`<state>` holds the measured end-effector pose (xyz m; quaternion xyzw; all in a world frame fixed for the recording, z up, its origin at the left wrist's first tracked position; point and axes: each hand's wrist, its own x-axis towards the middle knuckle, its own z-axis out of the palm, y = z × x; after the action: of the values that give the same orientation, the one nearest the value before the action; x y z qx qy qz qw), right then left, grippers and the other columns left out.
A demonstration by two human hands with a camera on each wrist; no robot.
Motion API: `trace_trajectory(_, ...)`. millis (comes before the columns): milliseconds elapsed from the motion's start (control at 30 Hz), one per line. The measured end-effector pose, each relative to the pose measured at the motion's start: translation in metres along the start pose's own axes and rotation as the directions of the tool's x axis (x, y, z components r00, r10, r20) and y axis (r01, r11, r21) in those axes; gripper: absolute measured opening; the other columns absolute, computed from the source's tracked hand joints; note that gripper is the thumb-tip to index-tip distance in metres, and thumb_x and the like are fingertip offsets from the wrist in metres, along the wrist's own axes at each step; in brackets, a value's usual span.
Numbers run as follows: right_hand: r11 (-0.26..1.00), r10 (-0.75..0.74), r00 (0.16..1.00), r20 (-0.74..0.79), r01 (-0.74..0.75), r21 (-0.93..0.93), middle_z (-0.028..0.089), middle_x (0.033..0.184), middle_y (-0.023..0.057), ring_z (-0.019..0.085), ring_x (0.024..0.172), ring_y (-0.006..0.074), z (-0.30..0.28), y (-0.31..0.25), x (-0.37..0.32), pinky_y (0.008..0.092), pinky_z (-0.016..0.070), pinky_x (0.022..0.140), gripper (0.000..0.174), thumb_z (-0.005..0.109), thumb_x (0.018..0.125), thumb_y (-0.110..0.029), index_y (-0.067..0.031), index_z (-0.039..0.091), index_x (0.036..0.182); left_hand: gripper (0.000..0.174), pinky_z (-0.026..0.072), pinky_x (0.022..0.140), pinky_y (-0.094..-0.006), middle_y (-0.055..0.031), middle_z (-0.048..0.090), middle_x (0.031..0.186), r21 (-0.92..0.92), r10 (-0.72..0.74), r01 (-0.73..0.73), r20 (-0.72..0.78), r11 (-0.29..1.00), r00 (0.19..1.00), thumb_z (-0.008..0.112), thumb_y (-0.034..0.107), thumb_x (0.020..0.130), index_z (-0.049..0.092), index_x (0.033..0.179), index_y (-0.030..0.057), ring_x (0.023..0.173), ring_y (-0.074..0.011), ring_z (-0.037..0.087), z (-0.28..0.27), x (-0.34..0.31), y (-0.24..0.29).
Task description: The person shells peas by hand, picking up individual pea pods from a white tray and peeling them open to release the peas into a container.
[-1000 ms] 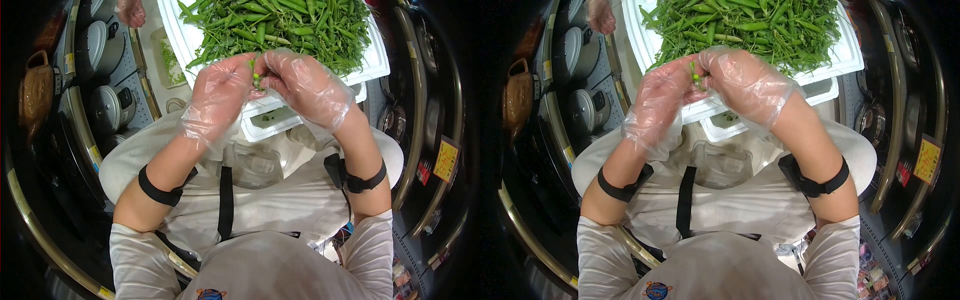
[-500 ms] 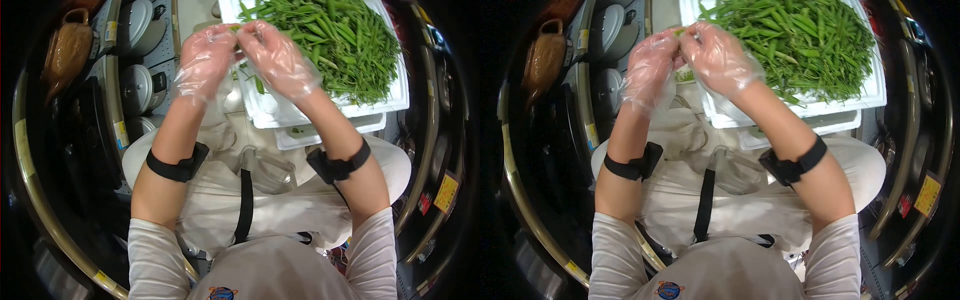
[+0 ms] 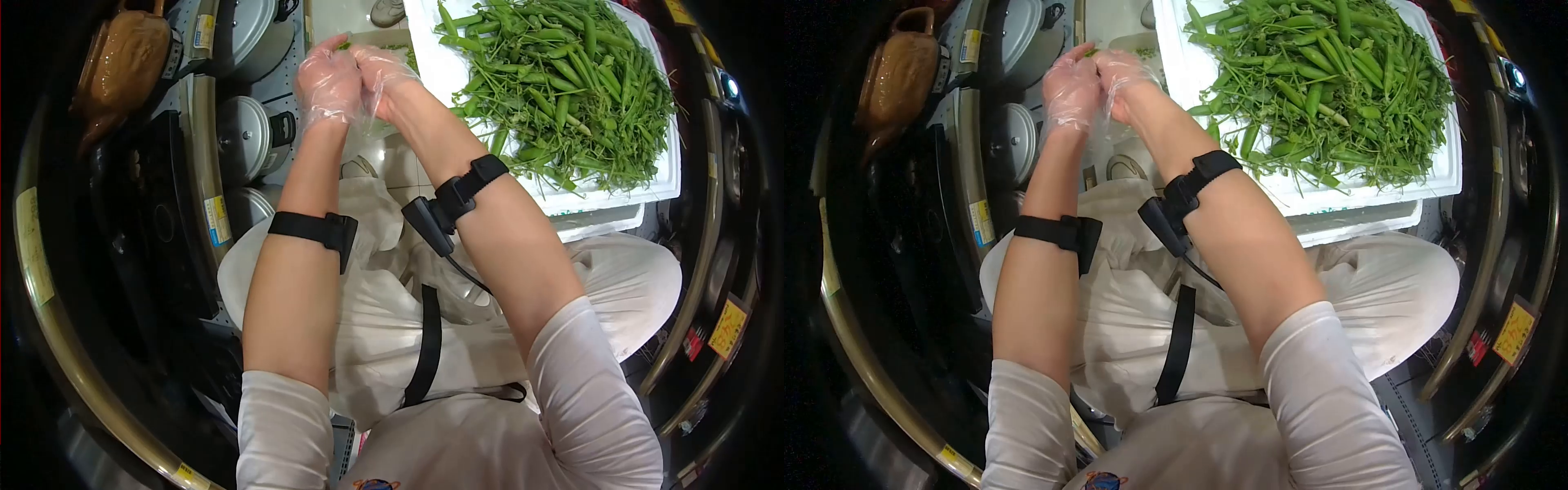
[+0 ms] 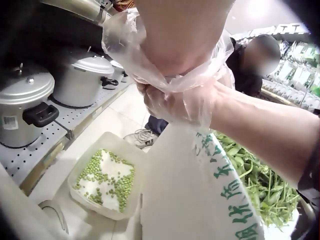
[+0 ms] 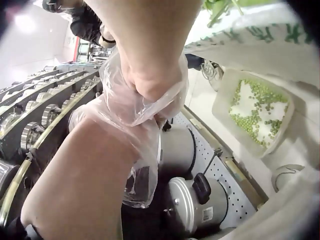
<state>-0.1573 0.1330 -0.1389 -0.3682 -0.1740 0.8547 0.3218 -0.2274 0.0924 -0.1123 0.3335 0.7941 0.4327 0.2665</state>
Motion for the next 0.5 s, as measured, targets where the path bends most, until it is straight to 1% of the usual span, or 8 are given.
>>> trace_trajectory(67, 1.0, -0.007, 1.0, -0.017, 0.007, 0.025, 0.061, 0.095, 0.0107, 0.062, 0.079, 0.0215, -0.009, 0.01, 0.009, 0.0374, 0.0561, 0.071, 0.014, 0.054, 0.093, -0.011, -0.0011, 0.055, 0.103, 0.035, 0.0529, 0.083, -0.0346, -0.0155, 0.072, 0.096, -0.015, -0.043, 0.043, 0.017, 0.999, 0.999, 0.055, 0.014, 0.084, 0.07, 0.115, 0.0107, 0.087, -0.0231, 0.069, 0.005, 0.005, -0.013)
trace_trajectory(133, 0.999, 0.01, 0.998, 0.064, -0.013, 0.052, 0.058, 0.089, 0.0101, 0.058, 0.069, 0.0202, -0.019, 0.018, 0.02, 0.0367, 0.0499, 0.055, 0.01, 0.05, 0.092, -0.009, -0.004, 0.052, 0.1, 0.035, 0.0528, 0.083, -0.0347, -0.016, 0.071, 0.097, 0.047, -0.053, 0.052, 0.022, 0.998, 0.998, 0.054, 0.014, 0.084, 0.07, 0.115, 0.0106, 0.088, -0.0234, 0.069, 0.007, 0.004, -0.017)
trace_trajectory(200, 0.998, 0.047, 0.998, 0.028, -0.048, 0.029, 0.058, 0.094, 0.012, 0.06, 0.075, 0.0224, -0.027, 0.024, 0.024, 0.0382, 0.0529, 0.062, 0.014, 0.051, 0.094, -0.011, -0.002, 0.052, 0.105, 0.035, 0.0527, 0.084, -0.0349, -0.0164, 0.071, 0.098, 0.108, -0.061, 0.058, 0.028, 0.992, 0.998, 0.054, 0.014, 0.084, 0.07, 0.114, 0.0105, 0.088, -0.0238, 0.069, 0.01, 0.003, -0.023)
trace_trajectory(267, 0.997, 0.079, 0.997, -0.007, -0.079, 0.008, 0.059, 0.099, 0.0138, 0.062, 0.08, 0.0246, -0.03, 0.025, 0.025, 0.0397, 0.0558, 0.069, 0.019, 0.052, 0.096, -0.013, -0.0001, 0.051, 0.11, 0.035, 0.0489, 0.06, -0.0273, -0.0037, 0.067, 0.075, 0.119, 0.02, -0.023, 0.034, 0.993, 0.999, 0.052, 0.01, 0.087, 0.068, 0.119, 0.0069, 0.061, -0.0098, 0.058, 0.013, 0.002, -0.03)
trace_trajectory(333, 0.989, 0.096, 0.977, -0.189, -0.072, 0.133, 0.059, 0.1, 0.0164, 0.061, 0.08, 0.0261, -0.023, 0.029, 0.019, 0.0416, 0.0552, 0.068, 0.022, 0.053, 0.095, -0.014, 0.0003, 0.05, 0.111, 0.035, 0.0489, 0.06, -0.0273, -0.0041, 0.068, 0.077, 0.053, -0.049, 0.047, 0.051, 0.998, 0.997, 0.051, 0.009, 0.088, 0.069, 0.118, 0.0067, 0.062, -0.0096, 0.059, 0.012, 0.004, -0.031)
trace_trajectory(367, 0.988, 0.098, 0.977, -0.191, -0.073, 0.136, 0.059, 0.1, 0.0164, 0.061, 0.08, 0.0261, -0.022, 0.028, 0.016, 0.0416, 0.0552, 0.068, 0.022, 0.053, 0.095, -0.014, 0.0003, 0.05, 0.111, 0.034, 0.0489, 0.059, -0.0273, -0.0044, 0.068, 0.078, -0.015, -0.116, 0.117, 0.071, 0.993, 0.991, 0.05, 0.008, 0.089, 0.069, 0.118, 0.0065, 0.062, -0.0094, 0.059, 0.012, 0.004, -0.032)
trace_trajectory(467, 0.976, 0.133, 0.965, -0.225, -0.089, 0.198, 0.058, 0.099, 0.0177, 0.061, 0.079, 0.0266, -0.03, 0.036, 0.024, 0.0423, 0.0552, 0.069, 0.025, 0.053, 0.095, -0.017, 0.0007, 0.05, 0.113, 0.034, 0.0482, 0.058, -0.0267, -0.0039, 0.067, 0.08, -0.04, -0.066, 0.068, 0.042, 0.997, 0.997, 0.048, 0.007, 0.09, 0.069, 0.118, 0.0066, 0.062, -0.0087, 0.058, 0.013, 0.004, -0.037)
trace_trajectory(500, 0.936, 0.165, 0.979, -0.116, -0.119, 0.332, 0.059, 0.099, 0.0169, 0.061, 0.079, 0.0265, -0.041, 0.046, 0.036, 0.0422, 0.0553, 0.07, 0.028, 0.054, 0.095, -0.018, 0.0008, 0.05, 0.115, 0.034, 0.0482, 0.058, -0.0267, -0.0039, 0.067, 0.08, -0.035, -0.066, 0.068, 0.044, 0.997, 0.997, 0.048, 0.007, 0.09, 0.069, 0.118, 0.0066, 0.062, -0.0087, 0.058, 0.013, 0.003, -0.038)
